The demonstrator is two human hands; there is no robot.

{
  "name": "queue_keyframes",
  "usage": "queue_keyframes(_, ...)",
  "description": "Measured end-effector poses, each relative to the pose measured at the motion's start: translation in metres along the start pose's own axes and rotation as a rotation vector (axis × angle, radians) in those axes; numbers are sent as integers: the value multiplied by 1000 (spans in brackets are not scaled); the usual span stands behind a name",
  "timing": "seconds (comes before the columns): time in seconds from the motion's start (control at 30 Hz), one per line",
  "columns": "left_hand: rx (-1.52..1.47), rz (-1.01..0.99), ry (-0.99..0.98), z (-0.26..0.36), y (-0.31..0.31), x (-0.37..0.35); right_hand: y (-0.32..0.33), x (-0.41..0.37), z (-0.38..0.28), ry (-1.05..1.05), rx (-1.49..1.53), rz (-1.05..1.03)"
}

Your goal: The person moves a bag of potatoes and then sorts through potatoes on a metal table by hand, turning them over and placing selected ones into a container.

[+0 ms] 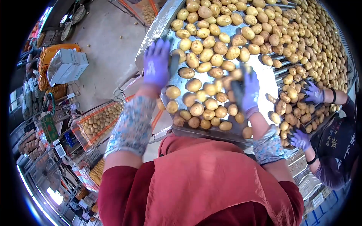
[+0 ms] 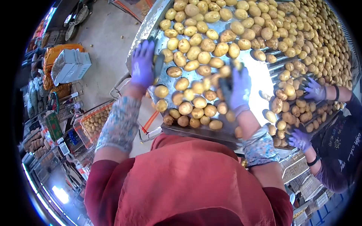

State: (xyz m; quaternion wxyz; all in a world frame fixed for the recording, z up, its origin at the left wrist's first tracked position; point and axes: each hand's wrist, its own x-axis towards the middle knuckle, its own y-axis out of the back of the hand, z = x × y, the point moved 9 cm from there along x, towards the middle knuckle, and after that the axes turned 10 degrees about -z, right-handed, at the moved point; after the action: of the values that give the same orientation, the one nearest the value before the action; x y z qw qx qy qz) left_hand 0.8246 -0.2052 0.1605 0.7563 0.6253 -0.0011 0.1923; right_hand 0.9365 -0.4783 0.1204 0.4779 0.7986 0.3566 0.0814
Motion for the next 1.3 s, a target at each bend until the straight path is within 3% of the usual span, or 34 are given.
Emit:
queue_keyframes(0.03, 8, -57, 56, -5, -15, 13, -23, -17, -4, 200, -180, 99)
queue_keyframes(0.07, 18, -106, 119, -9, -27, 23, -19, -30, -31, 218, -226, 18)
queue_keyframes(0.1, -30, -242, 68, -2, -57, 19, -23, -39, -37, 262, -214, -75)
queue_keyframes(0.13, 27, -227, -67, 27, -76, 8, -28, -45, -41, 310, -197, -174)
queue_keyframes(0.17, 97, -223, 2, 51, -63, -5, -19, -43, -45, 246, -98, -240)
queue_keyframes(0.2, 14, -465, 23, 68, -72, -14, -12, -38, -47, 180, -1, -305)
queue_keyframes(0.23, 70, -424, -112, 92, -71, -31, -7, -28, -30, 247, 325, -87)
queue_keyframes(0.27, 4, -472, -190, 110, -73, -49, 18, -18, -74, 388, 120, 31)
queue_keyframes(0.3, -130, -466, -187, 117, -81, -58, 19, -1, -103, 480, 100, 13)
queue_keyframes(0.33, -136, -594, -193, 123, -81, -64, 13, 18, -130, 572, 74, -1)
queue_keyframes(0.37, -434, -708, -5, 118, -79, -63, -7, 32, -159, 648, 59, -84)
queue_keyframes(0.4, -472, -840, -3, 128, -92, -79, -27, 48, -190, 719, 39, -166)
queue_keyframes(0.43, -505, -972, 3, 138, -104, -95, -65, 58, -202, 870, 56, -11)
queue_keyframes(0.47, -256, -1109, -194, 156, -136, -140, -99, 76, -229, 830, -73, -187)
queue_keyframes(0.5, -179, -1063, -310, 161, -136, -159, -122, 87, -247, 792, -142, -300)
queue_keyframes(0.53, -205, -963, -325, 160, -117, -157, -149, 100, -244, 563, -136, -472)
queue_keyframes(0.6, -232, -845, -366, 154, -87, -148, -163, 107, -243, 448, -173, -586)
queue_keyframes(0.67, -212, -809, -374, 144, -74, -143, -155, 89, -238, 534, -284, -539)
queue_keyframes(0.7, -199, -797, -380, 140, -71, -142, -155, 81, -229, 576, -200, -446)
queue_keyframes(0.73, -188, -786, -394, 137, -69, -140, -156, 74, -222, 591, -199, -499)
queue_keyframes(0.93, -152, -806, -478, 144, -66, -129, -153, 38, -216, 466, -294, -552)
queue_keyframes(0.97, -150, -823, -482, 143, -66, -129, -152, 31, -207, 515, -184, -444)
queue_keyframes(1.0, -139, -830, -478, 141, -66, -130, -123, 21, -197, 578, -143, -207)
queue_keyframes(1.03, -132, -824, -476, 137, -64, -133, -90, 5, -181, 643, -106, 22)
queue_keyframes(1.07, -122, -807, -462, 127, -62, -139, -67, 12, -158, 614, -30, -141)
queue_keyframes(1.1, -100, -686, -458, 112, -56, -144, -29, 10, -136, 458, -50, -246)
queue_keyframes(1.17, -127, -617, -425, 95, -35, -140, 8, 2, -53, 243, 176, -144)
queue_keyframes(1.23, -132, -570, -411, 77, -25, -139, 20, 2, 16, 38, 466, -347)
queue_keyframes(1.27, -126, -552, -409, 70, -24, -139, 40, 8, 39, 38, 223, -246)
queue_keyframes(1.3, -134, -559, -375, 66, -20, -136, 71, 14, 69, -107, 47, -85)
